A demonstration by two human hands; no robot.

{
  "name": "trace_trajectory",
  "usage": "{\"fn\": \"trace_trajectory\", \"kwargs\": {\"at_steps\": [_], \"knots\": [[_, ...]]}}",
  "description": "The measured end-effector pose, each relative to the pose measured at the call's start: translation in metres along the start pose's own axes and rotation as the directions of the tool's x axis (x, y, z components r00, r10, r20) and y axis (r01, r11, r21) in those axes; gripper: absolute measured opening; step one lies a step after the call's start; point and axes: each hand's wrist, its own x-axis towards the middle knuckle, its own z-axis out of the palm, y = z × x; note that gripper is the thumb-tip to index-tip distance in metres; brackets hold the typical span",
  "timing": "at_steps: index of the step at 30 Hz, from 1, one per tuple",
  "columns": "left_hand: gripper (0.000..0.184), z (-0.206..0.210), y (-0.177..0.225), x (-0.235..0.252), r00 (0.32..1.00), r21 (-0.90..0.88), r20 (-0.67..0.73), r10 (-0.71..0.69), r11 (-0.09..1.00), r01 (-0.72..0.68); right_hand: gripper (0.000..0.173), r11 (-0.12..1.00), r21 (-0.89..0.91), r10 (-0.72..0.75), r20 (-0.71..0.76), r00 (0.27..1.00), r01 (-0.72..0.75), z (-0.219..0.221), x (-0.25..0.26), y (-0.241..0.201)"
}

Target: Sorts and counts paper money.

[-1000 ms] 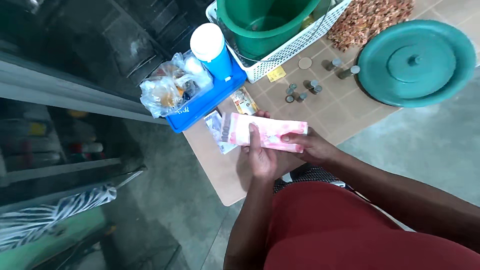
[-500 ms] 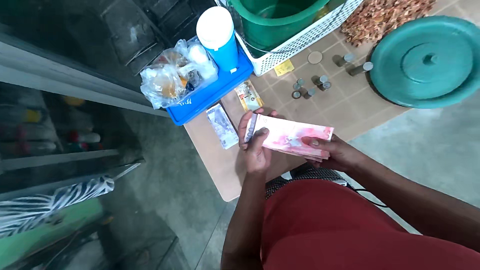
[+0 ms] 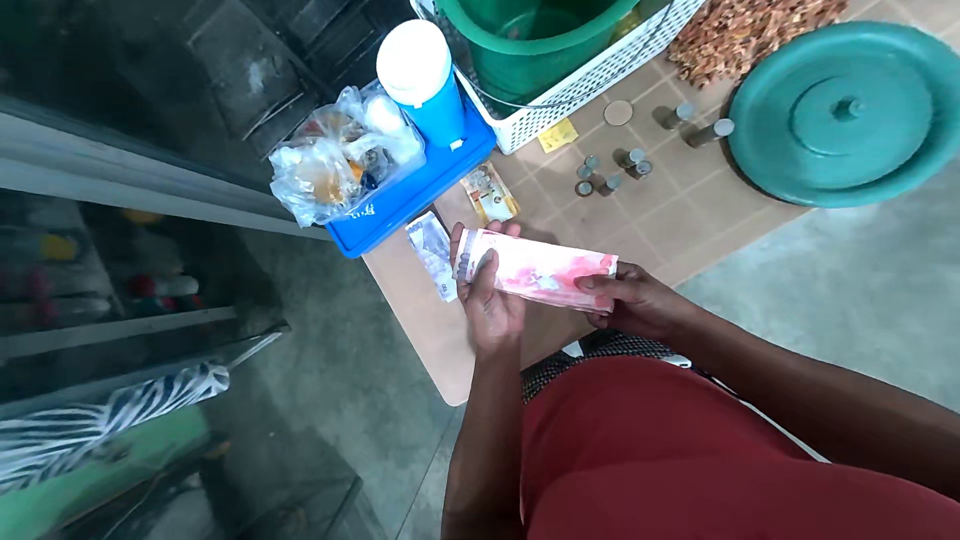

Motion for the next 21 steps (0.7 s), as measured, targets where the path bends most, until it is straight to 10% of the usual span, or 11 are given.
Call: {"fn": "trace_trajectory", "kwargs": {"at_steps": [5, 10, 13, 16, 18, 21], "knots": [[0.019, -0.005, -0.001, -0.002, 0.985, 0.052, 0.17, -0.02, 0.999, 0.011, 0.009, 1.0, -0.001, 0.03, 0.062, 0.998, -0.03, -0.002, -0.002, -0.004], [0.041, -0.009, 0.008, 0.009, 0.999, 0.069, -0.051, -0.015, 0.997, 0.019, 0.016, 0.971, -0.184, -0.172, -0.082, 0.982, 0.155, 0.009, -0.001, -0.013], [0.035, -0.014, -0.004, -0.001, 0.985, 0.192, -0.142, -0.1, 0.973, 0.127, 0.016, 0.524, -0.661, -0.643, 0.107, 0.759, 0.537, -0.003, 0.002, -0.01], [0.032, -0.013, -0.024, -0.029, 0.959, 0.067, -0.031, -0.28, 0.957, 0.282, 0.018, -0.093, -0.703, -0.729, 0.531, 0.433, 0.706, -0.016, 0.008, -0.017], [0.027, -0.015, -0.034, -0.044, 0.928, -0.027, 0.08, -0.363, 0.93, 0.366, 0.018, -0.219, -0.667, -0.687, 0.623, 0.373, 0.712, -0.018, 0.008, -0.019], [0.045, -0.015, -0.039, -0.054, 0.893, 0.025, 0.109, -0.436, 0.899, 0.436, 0.018, -0.11, -0.684, -0.705, 0.565, 0.428, 0.722, -0.014, 0.007, -0.011]]}}
